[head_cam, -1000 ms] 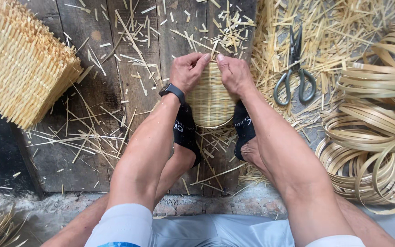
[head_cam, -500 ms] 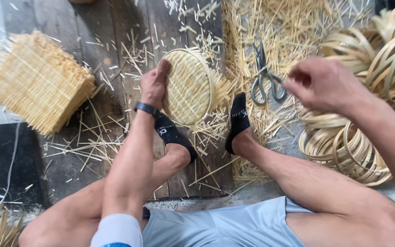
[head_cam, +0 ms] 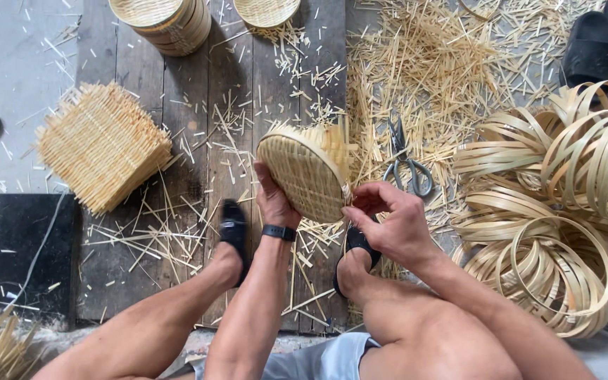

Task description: The person sits on the floor assembling a round woven bamboo sieve. They trim bamboo strips with scissors, weave and tuck strips into the woven disc, bend a bamboo rim band around the disc, and press the disc over a wooden mold to shape the basket.

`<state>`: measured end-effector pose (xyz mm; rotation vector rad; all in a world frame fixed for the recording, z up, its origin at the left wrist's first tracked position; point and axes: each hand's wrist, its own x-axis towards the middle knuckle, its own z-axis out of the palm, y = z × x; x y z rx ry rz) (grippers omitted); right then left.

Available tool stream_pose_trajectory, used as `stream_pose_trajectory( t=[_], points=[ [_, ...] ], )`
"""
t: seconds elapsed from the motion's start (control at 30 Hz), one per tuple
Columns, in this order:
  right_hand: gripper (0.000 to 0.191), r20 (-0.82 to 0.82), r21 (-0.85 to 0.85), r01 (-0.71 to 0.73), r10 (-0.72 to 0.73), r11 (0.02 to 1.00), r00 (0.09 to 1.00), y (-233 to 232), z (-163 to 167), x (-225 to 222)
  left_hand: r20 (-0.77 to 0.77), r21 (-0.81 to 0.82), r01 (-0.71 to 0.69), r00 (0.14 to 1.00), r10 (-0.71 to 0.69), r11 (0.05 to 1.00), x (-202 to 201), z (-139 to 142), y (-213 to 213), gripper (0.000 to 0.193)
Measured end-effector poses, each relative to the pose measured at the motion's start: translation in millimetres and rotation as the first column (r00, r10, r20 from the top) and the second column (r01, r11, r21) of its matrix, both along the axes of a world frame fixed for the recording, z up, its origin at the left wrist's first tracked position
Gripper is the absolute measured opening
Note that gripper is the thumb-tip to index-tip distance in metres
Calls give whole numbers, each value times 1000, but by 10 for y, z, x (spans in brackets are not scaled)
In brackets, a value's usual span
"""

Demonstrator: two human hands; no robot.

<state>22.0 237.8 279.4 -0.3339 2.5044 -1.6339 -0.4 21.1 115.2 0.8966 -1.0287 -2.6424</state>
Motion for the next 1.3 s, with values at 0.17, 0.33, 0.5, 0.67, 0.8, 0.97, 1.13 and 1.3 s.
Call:
stream_pose_trajectory(
  t=[0.17, 0.33, 0.5, 0.67, 0.8, 0.97, 1.13, 1.3],
  points=[
    [24, -77, -79, 91, -97, 993, 992, -65, -311, -208, -50, -41, -159, 986, 157, 986, -193, -161, 52, 91],
    [20, -168, -2, 159, -157, 987, 973, -211, -624, -430, 3, -121, -215, 976, 217, 969, -334, -300, -55, 87],
    [19, -115, 59, 121, -114, 991, 987, -302, -874, -561, -13, -147, -258, 966, 259, 955, -405, -465, -145, 86],
    [20, -81, 94, 125, -118, 988, 990, -368, -990, -638, -49, -166, -263, 965, 258, 951, -390, -627, -195, 83],
    [19, 39, 12, 152, -153, 988, 988, -389, -1056, -656, -84, -252, -279, 960, 266, 927, -343, -693, -292, 79],
    [18, -8, -35, 174, -174, 984, 985, -253, -1235, -517, -17, -275, -192, 981, 195, 942, -219, -611, -263, 83],
    [15, 117, -114, 227, -214, 967, 970, -86, -1518, -367, -32, -381, -74, 997, 67, 921, -101, -459, -42, 93],
    [17, 39, -90, 201, -198, 976, 979, -16, -1681, -333, -41, -401, -16, 999, -1, 916, -32, -513, 60, 100]
  ],
)
